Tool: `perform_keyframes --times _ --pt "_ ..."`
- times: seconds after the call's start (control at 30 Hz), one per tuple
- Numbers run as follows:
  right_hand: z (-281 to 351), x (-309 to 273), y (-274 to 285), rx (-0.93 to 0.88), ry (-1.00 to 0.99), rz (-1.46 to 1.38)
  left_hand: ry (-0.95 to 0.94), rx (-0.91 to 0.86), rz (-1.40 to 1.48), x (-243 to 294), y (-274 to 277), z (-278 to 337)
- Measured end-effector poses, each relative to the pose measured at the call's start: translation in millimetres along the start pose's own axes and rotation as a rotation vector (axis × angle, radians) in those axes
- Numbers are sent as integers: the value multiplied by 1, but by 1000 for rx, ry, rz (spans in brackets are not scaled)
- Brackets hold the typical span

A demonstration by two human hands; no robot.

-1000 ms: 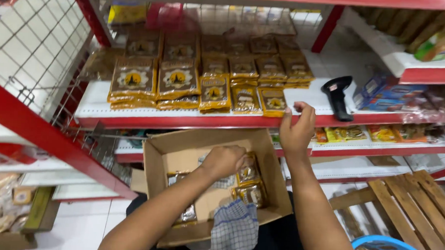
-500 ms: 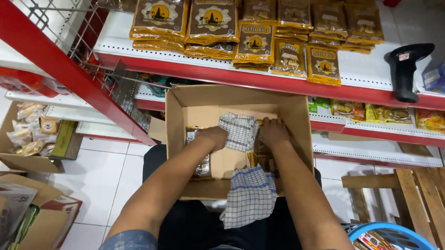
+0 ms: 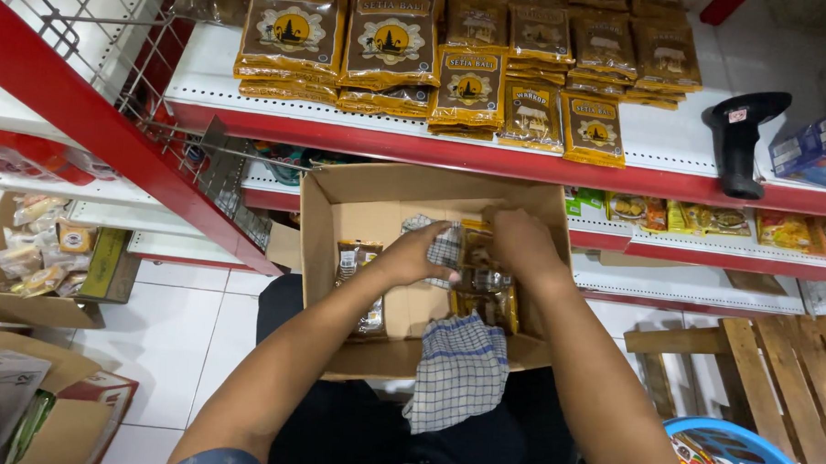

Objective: The person picks up coffee packets from a shelf and a box, scans them using a handheld scanner, and places them into a cardboard box.

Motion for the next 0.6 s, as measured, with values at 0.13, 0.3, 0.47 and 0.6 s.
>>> perform_keyframes --times 0.13,0.3,0.47,0.6 --pt "-5 -21 20 -128 96 -451 -8 -72 462 22 8 31" --pt "-80 19 -108 -15 -5 -481 185 164 825 22 18 87" --pt "-73 -31 -108 -117 10 -117 97 315 1122 30 -4 129" --pt "-60 -38 -99 -346 -125 27 127 366 1292 30 -23 144"
Point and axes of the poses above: each hand's wrist, its own z-axis away from the middle knuckle, its own y-axis out of the back of the hand, x = y × z, the point moved 2 cm from there along -z, towards the middle knuckle, and after that the axes turned 9 degrees about -x, right-handed, at the moved point
